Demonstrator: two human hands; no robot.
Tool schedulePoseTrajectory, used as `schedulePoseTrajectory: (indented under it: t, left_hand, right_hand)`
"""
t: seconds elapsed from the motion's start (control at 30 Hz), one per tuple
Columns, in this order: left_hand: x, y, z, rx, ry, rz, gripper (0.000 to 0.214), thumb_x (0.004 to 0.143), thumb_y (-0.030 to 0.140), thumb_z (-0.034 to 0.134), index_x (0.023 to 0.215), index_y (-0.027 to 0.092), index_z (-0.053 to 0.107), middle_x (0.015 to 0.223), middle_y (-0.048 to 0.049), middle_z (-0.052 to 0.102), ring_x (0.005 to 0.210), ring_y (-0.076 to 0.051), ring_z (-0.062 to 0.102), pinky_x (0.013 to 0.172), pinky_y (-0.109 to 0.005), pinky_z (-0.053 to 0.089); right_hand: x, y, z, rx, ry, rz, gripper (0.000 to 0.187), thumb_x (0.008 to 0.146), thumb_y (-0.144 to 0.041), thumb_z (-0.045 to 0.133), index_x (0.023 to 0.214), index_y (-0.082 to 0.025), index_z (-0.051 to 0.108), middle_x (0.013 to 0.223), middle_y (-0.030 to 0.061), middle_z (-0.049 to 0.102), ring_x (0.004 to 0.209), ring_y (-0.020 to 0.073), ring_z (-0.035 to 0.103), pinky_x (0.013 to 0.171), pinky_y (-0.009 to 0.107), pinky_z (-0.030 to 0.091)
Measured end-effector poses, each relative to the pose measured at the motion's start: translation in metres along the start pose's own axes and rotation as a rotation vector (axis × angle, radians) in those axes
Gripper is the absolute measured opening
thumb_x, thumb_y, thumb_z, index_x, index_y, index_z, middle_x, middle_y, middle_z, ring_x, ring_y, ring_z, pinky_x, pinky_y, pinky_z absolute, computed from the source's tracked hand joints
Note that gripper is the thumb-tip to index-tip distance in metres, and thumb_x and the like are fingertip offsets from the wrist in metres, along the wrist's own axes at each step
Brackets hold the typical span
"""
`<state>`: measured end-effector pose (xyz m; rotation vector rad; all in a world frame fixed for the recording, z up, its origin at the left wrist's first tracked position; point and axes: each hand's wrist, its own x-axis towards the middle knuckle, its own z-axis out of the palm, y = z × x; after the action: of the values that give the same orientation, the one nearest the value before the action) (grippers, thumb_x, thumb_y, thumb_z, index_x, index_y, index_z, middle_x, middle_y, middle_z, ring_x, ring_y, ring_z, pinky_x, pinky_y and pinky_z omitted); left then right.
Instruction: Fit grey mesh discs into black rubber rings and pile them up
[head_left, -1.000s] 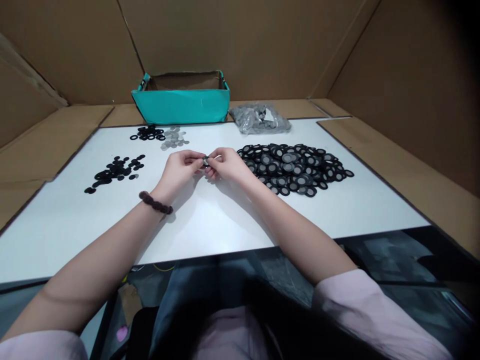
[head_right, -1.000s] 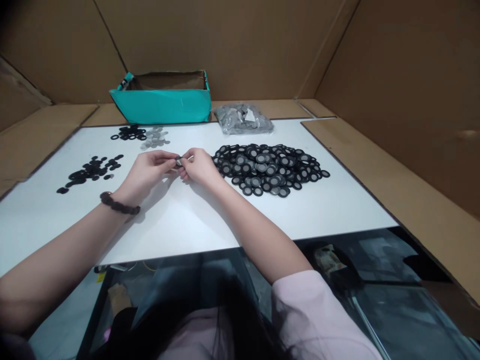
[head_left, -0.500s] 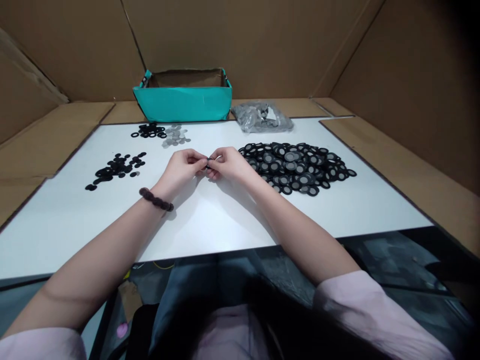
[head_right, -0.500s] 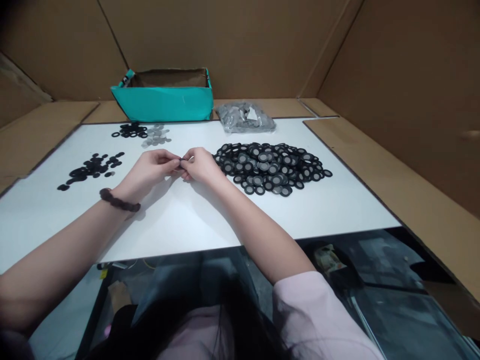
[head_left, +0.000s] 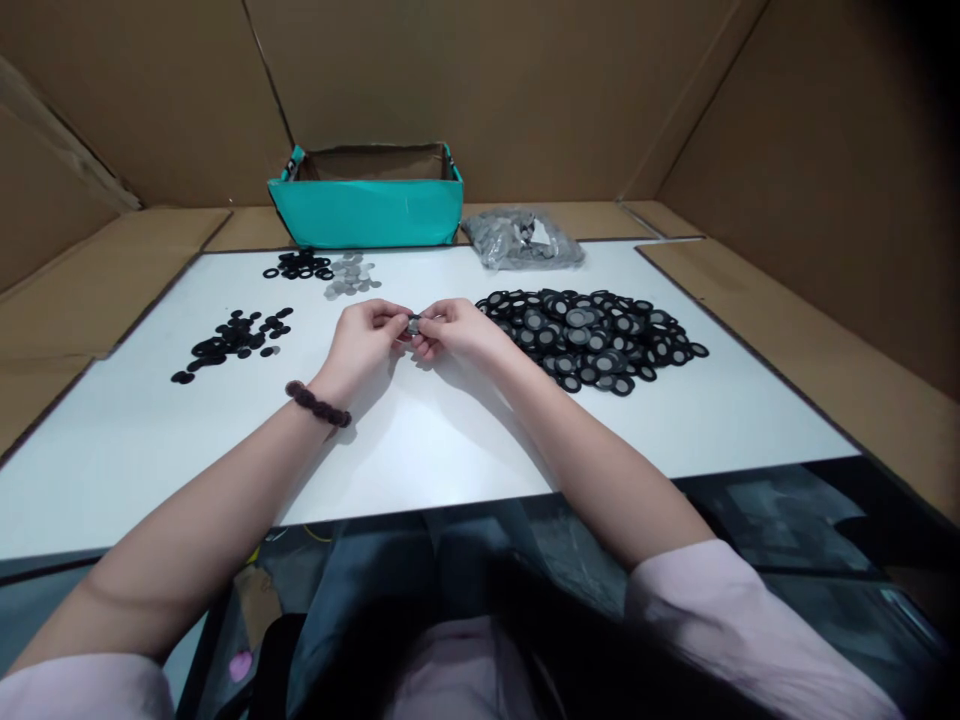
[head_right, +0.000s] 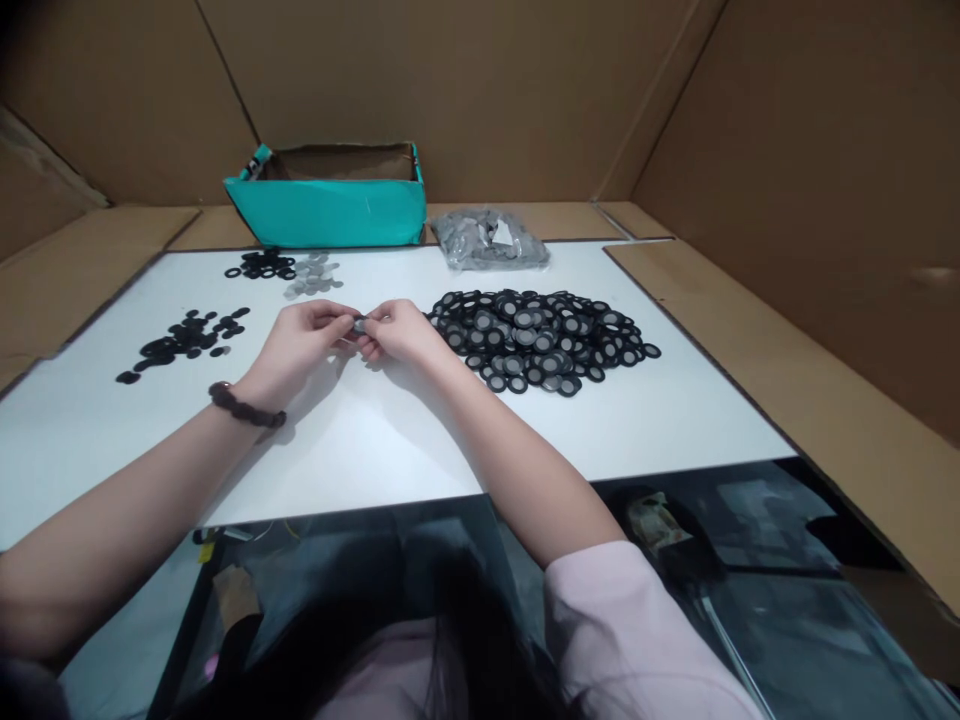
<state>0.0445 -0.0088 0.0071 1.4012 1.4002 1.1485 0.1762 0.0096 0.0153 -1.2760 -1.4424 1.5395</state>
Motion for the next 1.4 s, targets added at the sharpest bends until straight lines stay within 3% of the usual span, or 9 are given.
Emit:
schedulePoseTrajectory:
  t: [0.13, 0.37, 0.67, 0.9, 1.07, 1.23, 1.4]
  left_hand:
    - [0.0010, -0.0004, -0.0010, -0.012, -0.009, 0.039, 0.017, 0.071, 0.017, 0.059, 0.086, 0.011, 0.064, 0.079, -0.0071, 0.067, 0.072, -0.017, 0.064, 0.074, -0.033, 0.053]
    - [0.0014, 0.0015, -0.0033, 0.100, 0.054, 0.059, 0.011, 0.071, 0.013, 0.056, 0.082, 0.014, 0.059, 0.067, -0.0023, 0.061, 0.063, -0.015, 0.061, 0.066, -0.029, 0.052]
    - [-0.0005, 0.0061, 0.0001, 0.034, 0.033, 0.064, 0.011, 0.073, 0.015, 0.055, 0.082, 0.014, 0.059, 0.074, -0.0038, 0.062, 0.067, -0.015, 0.061, 0.068, -0.030, 0.051]
    - [-0.0002, 0.0063, -0.0009, 0.073, 0.022, 0.081, 0.013, 0.072, 0.015, 0.051, 0.080, 0.015, 0.061, 0.075, -0.0037, 0.062, 0.066, -0.015, 0.058, 0.069, -0.030, 0.050]
    - [0.0010, 0.0062, -0.0001, -0.043, 0.018, 0.073, 0.014, 0.073, 0.012, 0.049, 0.084, 0.016, 0.057, 0.072, -0.0014, 0.059, 0.063, -0.013, 0.057, 0.067, -0.029, 0.049]
    - [0.0048, 0.0025, -0.0015, -0.059, 0.015, 0.061, 0.012, 0.073, 0.012, 0.050, 0.083, 0.015, 0.056, 0.073, -0.0014, 0.058, 0.059, -0.011, 0.055, 0.063, -0.028, 0.048]
    - [0.0034, 0.0039, -0.0007, -0.070, 0.008, 0.066, 0.011, 0.076, 0.017, 0.051, 0.085, 0.015, 0.057, 0.077, -0.0030, 0.060, 0.065, -0.013, 0.058, 0.064, -0.027, 0.049]
  right_hand:
    - [-0.0003, -0.0029, 0.0015, 0.140, -0.018, 0.033, 0.026, 0.086, 0.001, 0.044, 0.064, -0.012, 0.050, 0.049, 0.0012, 0.056, 0.044, 0.0083, 0.055, 0.051, 0.020, 0.050]
    - [-0.0037, -0.0047, -0.0005, 0.168, -0.120, 0.112, 0.023, 0.086, -0.002, 0.048, 0.065, -0.009, 0.054, 0.057, 0.0050, 0.059, 0.047, 0.0085, 0.056, 0.046, 0.018, 0.046]
    - [-0.0022, -0.0028, -0.0027, 0.326, -0.082, 0.093, 0.021, 0.082, 0.002, 0.052, 0.064, -0.009, 0.054, 0.056, 0.0025, 0.057, 0.050, 0.0066, 0.055, 0.057, 0.017, 0.049]
    - [-0.0023, -0.0021, -0.0037, 0.258, -0.087, 0.117, 0.015, 0.083, -0.006, 0.054, 0.070, -0.012, 0.054, 0.061, 0.0030, 0.060, 0.050, 0.0079, 0.055, 0.048, 0.018, 0.045]
    - [-0.0034, -0.0030, -0.0047, 0.337, -0.152, 0.092, 0.018, 0.086, -0.006, 0.048, 0.070, -0.014, 0.052, 0.065, 0.0018, 0.060, 0.054, 0.0067, 0.055, 0.050, 0.016, 0.045]
    - [-0.0028, -0.0020, -0.0036, 0.335, -0.077, 0.081, 0.016, 0.085, -0.005, 0.051, 0.070, -0.012, 0.053, 0.060, 0.0009, 0.057, 0.053, 0.0059, 0.054, 0.053, 0.015, 0.046]
    - [0.0015, 0.0034, -0.0035, 0.331, 0.022, -0.022, 0.014, 0.077, -0.003, 0.060, 0.078, -0.015, 0.052, 0.055, -0.0024, 0.058, 0.053, 0.0073, 0.056, 0.059, 0.018, 0.049]
